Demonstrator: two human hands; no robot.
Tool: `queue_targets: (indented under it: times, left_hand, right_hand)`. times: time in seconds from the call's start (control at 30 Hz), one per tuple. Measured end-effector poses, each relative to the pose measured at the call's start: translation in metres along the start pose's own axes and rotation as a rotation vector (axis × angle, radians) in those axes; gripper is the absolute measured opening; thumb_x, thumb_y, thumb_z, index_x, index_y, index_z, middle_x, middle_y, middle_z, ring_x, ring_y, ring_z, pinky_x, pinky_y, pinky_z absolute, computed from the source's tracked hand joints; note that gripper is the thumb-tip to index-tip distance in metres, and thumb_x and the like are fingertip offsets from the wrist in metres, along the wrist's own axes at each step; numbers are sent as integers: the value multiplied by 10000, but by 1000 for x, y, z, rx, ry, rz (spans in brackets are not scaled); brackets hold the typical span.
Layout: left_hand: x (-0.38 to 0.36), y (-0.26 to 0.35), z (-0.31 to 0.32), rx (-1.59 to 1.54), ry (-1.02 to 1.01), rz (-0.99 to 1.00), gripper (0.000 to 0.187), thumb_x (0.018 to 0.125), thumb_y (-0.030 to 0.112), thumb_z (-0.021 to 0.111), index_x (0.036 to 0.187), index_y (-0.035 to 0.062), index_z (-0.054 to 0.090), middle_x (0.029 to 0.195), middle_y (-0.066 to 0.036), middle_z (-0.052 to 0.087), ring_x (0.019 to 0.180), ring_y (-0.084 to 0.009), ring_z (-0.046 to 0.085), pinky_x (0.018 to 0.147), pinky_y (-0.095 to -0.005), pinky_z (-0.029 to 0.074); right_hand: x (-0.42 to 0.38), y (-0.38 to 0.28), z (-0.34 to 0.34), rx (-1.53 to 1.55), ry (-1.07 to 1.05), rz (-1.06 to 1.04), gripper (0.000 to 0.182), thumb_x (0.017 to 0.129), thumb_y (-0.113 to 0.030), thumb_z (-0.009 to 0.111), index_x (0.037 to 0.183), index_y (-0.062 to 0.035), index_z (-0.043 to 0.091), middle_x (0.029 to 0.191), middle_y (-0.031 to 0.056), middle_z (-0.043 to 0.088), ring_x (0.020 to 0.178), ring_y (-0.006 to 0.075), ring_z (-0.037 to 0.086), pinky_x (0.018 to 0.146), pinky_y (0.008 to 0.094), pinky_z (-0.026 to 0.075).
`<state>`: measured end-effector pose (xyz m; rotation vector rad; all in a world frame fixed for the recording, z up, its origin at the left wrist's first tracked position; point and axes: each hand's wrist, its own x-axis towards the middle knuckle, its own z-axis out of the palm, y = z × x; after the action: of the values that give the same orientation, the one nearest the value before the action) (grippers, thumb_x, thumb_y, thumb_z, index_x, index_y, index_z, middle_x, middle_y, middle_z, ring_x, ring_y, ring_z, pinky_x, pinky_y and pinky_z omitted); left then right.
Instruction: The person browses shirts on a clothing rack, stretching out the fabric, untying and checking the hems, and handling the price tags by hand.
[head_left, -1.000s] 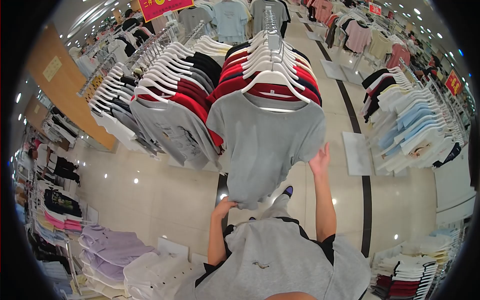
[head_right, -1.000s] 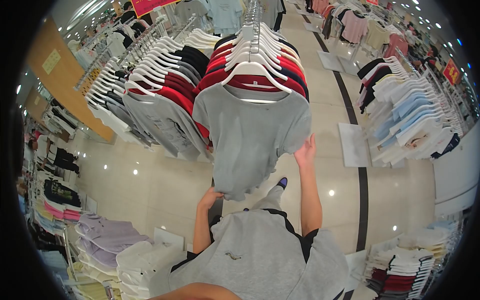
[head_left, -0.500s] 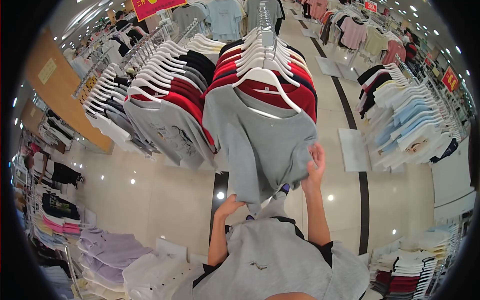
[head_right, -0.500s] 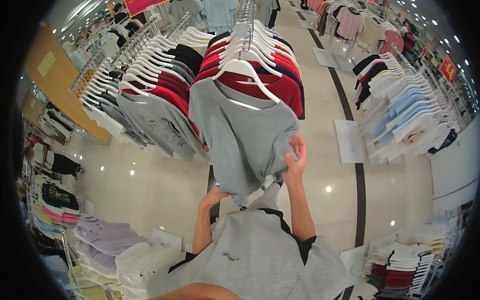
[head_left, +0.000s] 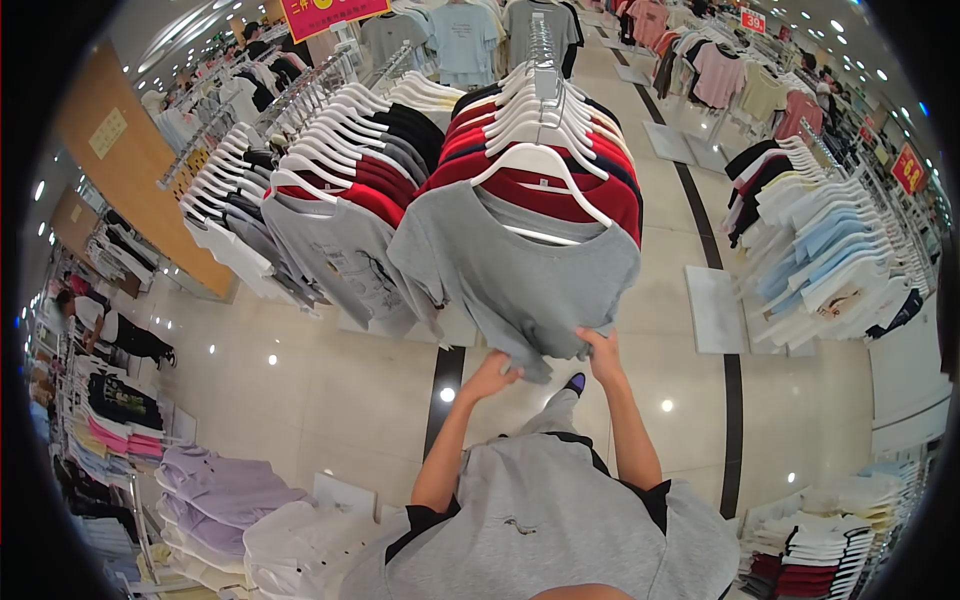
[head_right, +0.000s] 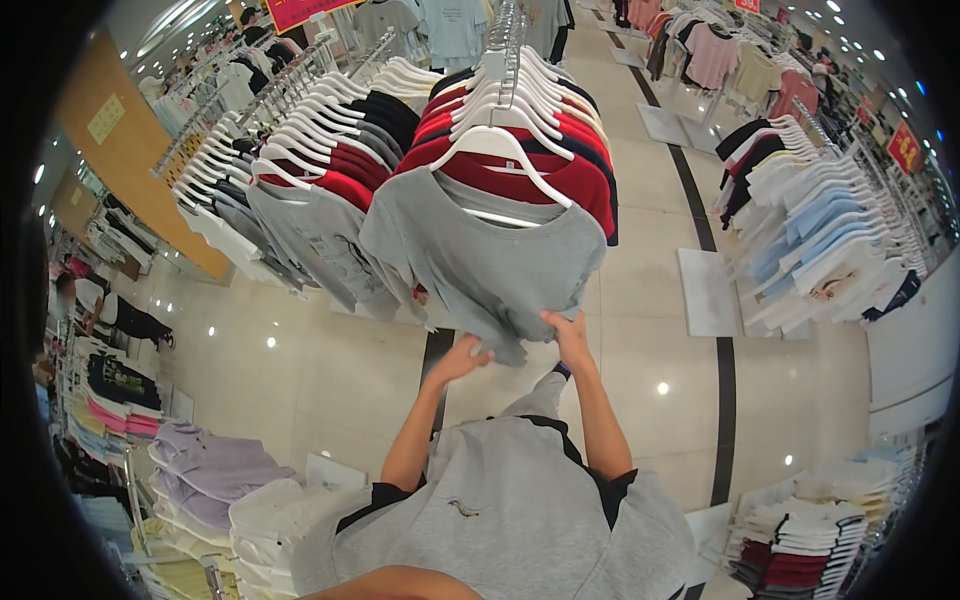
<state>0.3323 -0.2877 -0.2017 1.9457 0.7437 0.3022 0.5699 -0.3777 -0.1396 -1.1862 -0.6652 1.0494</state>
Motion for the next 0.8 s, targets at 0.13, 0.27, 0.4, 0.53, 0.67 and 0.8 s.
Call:
queue_targets:
  times: [0.13,0.27,0.4,0.53,0.67,0.8]
  left_hand:
    - [52,-42,-27,-567,520,-32,677,851,407,664,1355,60,374,1363,-82,454,1212,-272,450,1001,-438,365]
    - [101,-46,-107,-1188,620,-18,574,846,519,629,1289,219,422,1202,24,505,1071,-183,486,876,-437,381]
    - [133,-24,-145,-1122,642,1,592,863,496,623,1340,245,379,1205,25,490,1076,-156,476,830,-426,384]
    - [147,-23,-160,-1100,728,121,548,888,383,643,1348,176,427,1195,-17,579,1008,-157,539,846,-372,403]
    - [125,5,-154,-1041,801,350,367,934,255,603,1187,-1,534,1107,-49,611,996,-135,573,866,-292,437]
    - [99,-20,-122,-959,660,183,444,938,257,596,1273,-7,477,1205,-85,589,1079,-177,566,899,-355,456]
  right_hand:
    - [5,12,-27,393,32,144,562,789,-126,626,1293,28,429,1203,129,553,1096,243,549,906,362,463]
    - [1,-1,-28,395,81,183,544,798,-131,618,1285,25,432,1199,129,558,1095,255,556,924,376,465]
    - [4,-5,-35,346,69,207,549,820,-201,616,1272,54,437,1218,130,556,1104,253,557,948,357,446]
    - [2,2,-54,379,0,239,564,848,-195,608,1309,53,398,1261,131,538,1145,252,538,979,373,429]
    - [-5,-2,-58,338,48,160,599,866,-185,612,1364,18,348,1331,127,488,1212,255,487,1014,390,394]
    - [-4,18,-41,303,138,25,661,849,-131,654,1402,-10,312,1391,123,429,1268,255,427,1055,396,338]
